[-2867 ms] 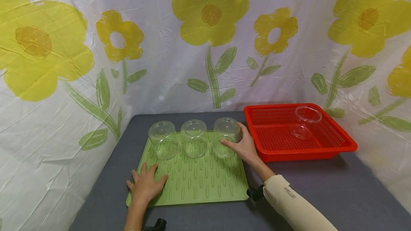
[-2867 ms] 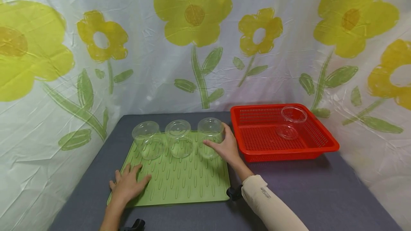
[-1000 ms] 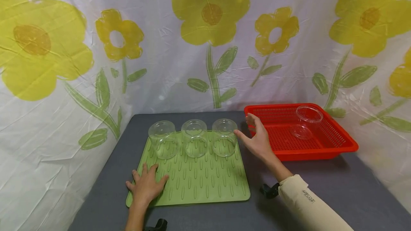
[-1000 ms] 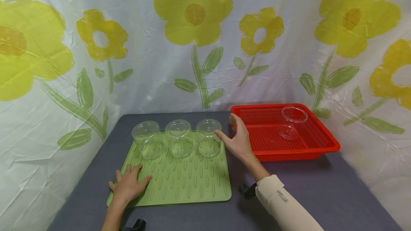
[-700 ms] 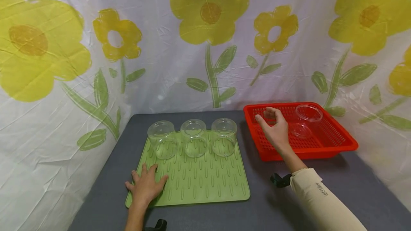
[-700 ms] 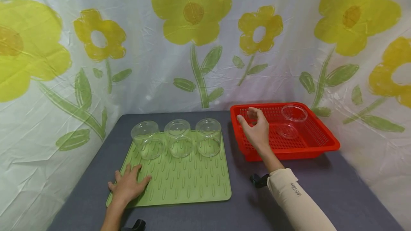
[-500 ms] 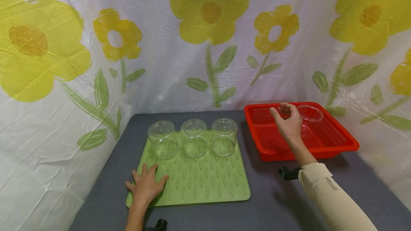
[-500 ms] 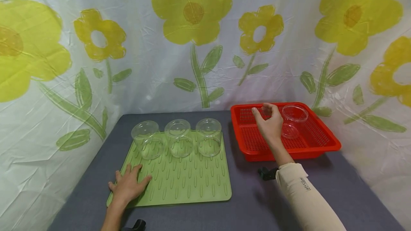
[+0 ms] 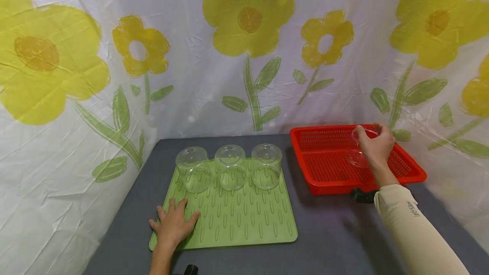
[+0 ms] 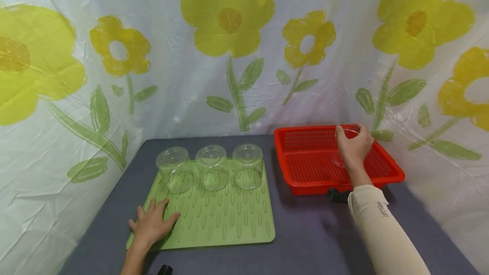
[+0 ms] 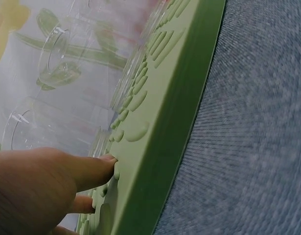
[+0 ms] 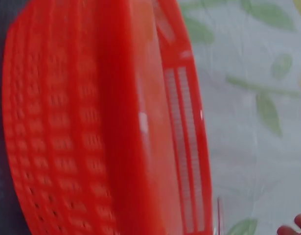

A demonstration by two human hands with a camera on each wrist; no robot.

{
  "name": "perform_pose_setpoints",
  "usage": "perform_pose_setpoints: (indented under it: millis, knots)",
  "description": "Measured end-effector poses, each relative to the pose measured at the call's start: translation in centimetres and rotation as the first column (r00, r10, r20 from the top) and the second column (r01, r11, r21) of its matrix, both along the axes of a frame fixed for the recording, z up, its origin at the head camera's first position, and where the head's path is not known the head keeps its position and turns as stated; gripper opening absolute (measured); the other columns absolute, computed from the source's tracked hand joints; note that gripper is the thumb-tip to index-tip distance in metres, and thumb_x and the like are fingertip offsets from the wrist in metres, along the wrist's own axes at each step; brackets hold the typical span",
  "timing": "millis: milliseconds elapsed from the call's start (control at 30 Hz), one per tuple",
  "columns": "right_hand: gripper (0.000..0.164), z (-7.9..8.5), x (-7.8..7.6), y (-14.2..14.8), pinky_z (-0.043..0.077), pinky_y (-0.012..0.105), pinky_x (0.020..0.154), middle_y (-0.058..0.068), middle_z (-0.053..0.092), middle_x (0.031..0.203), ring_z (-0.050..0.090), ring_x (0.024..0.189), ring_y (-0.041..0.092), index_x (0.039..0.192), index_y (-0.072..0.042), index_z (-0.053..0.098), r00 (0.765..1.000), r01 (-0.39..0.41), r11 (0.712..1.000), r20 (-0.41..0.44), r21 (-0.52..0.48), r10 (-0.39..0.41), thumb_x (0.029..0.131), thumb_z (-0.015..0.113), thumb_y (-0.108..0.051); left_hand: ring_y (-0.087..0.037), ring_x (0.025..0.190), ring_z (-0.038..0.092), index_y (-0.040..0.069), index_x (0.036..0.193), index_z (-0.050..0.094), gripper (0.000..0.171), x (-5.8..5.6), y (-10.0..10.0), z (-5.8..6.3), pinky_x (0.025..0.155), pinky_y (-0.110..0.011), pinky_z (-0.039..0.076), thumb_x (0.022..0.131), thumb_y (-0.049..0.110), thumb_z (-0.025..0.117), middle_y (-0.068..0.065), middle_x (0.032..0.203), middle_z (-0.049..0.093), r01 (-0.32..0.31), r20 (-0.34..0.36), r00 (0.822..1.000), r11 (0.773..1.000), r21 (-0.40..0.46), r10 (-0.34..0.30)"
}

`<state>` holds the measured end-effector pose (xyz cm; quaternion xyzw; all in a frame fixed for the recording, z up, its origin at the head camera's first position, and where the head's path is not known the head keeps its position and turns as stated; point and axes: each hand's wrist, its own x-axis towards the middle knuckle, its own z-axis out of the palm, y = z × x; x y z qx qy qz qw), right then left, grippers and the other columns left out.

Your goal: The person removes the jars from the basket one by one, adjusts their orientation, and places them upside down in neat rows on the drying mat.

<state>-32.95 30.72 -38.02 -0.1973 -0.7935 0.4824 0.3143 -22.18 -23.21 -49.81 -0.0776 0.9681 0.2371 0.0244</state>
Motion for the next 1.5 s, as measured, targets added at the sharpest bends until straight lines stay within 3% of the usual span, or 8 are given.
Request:
perform_pose_setpoints:
  millis: [100,267,500,667,867,1100,1500]
  knots:
    - [0.080,-0.1,-0.2,1.4,0.023,0.058,0.120,0.024,0.037,0.158,0.027,0.145,0.043,0.157,0.000,0.032,0.993,-0.026,0.998,0.116,0.054,0.020,0.096,0.061,-0.044,-0.075,0.140,0.000,0.003,0.149,0.047,0.068,0.1,0.0,-0.1,0.100,-0.092,0.003,0.098,0.045,0.062,-0.042,0.159,0.017,-0.001,-0.003,1.000,1.000,-0.001,0.001]
    - [0.098,-0.1,-0.7,3.2,0.010,0.069,0.118,0.031,0.023,0.162,0.013,0.148,0.049,0.160,0.004,0.017,0.956,-0.085,0.990,0.290,0.113,0.049,0.094,0.059,-0.056,-0.076,0.140,0.001,0.003,0.149,0.048,0.067,0.3,0.0,0.0,0.100,-0.092,0.003,0.098,0.044,0.063,-0.043,0.158,0.018,-0.002,-0.010,1.000,1.000,-0.002,0.002]
    - [0.112,-0.3,-1.1,4.5,0.019,0.074,0.107,0.044,0.026,0.149,0.020,0.138,0.060,0.150,0.016,0.021,0.885,-0.185,0.953,0.462,0.239,0.056,0.089,0.061,-0.068,-0.076,0.140,0.002,0.004,0.149,0.048,0.067,0.1,0.0,-0.1,0.100,-0.092,0.004,0.098,0.045,0.063,-0.042,0.159,0.018,-0.004,-0.021,1.000,1.000,-0.014,0.003]
    - [0.117,-0.4,-1.3,5.0,0.018,0.076,0.104,0.050,0.020,0.146,0.016,0.135,0.065,0.150,0.021,0.015,0.827,-0.269,0.930,0.554,0.252,0.090,0.089,0.059,-0.070,-0.075,0.140,0.002,0.004,0.149,0.048,0.067,0.0,0.0,-0.1,0.100,-0.092,0.004,0.098,0.045,0.063,-0.042,0.159,0.018,-0.006,-0.024,1.000,1.000,-0.016,0.006]
    - [0.118,0.1,-1.0,5.0,0.019,0.080,0.101,0.051,0.018,0.146,0.012,0.135,0.069,0.150,0.021,0.015,0.780,-0.333,0.916,0.611,0.224,0.135,0.090,0.056,-0.072,-0.075,0.140,0.001,0.004,0.149,0.047,0.067,0.0,-0.1,0.0,0.101,-0.092,0.004,0.097,0.044,0.064,-0.042,0.159,0.018,-0.011,-0.026,1.000,1.000,-0.005,0.011]
    - [0.115,1.0,-1.2,4.9,0.013,0.080,0.110,0.050,0.013,0.150,0.008,0.138,0.068,0.153,0.020,0.005,0.757,-0.305,0.939,0.638,0.157,0.140,0.092,0.061,-0.061,-0.075,0.140,0.001,0.003,0.149,0.047,0.067,0.1,0.0,0.2,0.101,-0.092,0.004,0.098,0.044,0.063,-0.042,0.159,0.018,-0.013,-0.019,1.000,1.000,-0.013,0.013]
    - [0.116,1.0,-1.3,5.5,0.010,0.080,0.112,0.048,0.009,0.153,0.000,0.141,0.069,0.153,0.018,0.001,0.714,-0.303,0.950,0.679,0.078,0.172,0.093,0.060,-0.061,-0.075,0.141,0.003,0.005,0.148,0.049,0.066,0.2,0.1,0.0,0.101,-0.092,0.006,0.097,0.045,0.063,-0.041,0.159,0.020,-0.017,-0.026,1.000,1.000,-0.026,0.017]
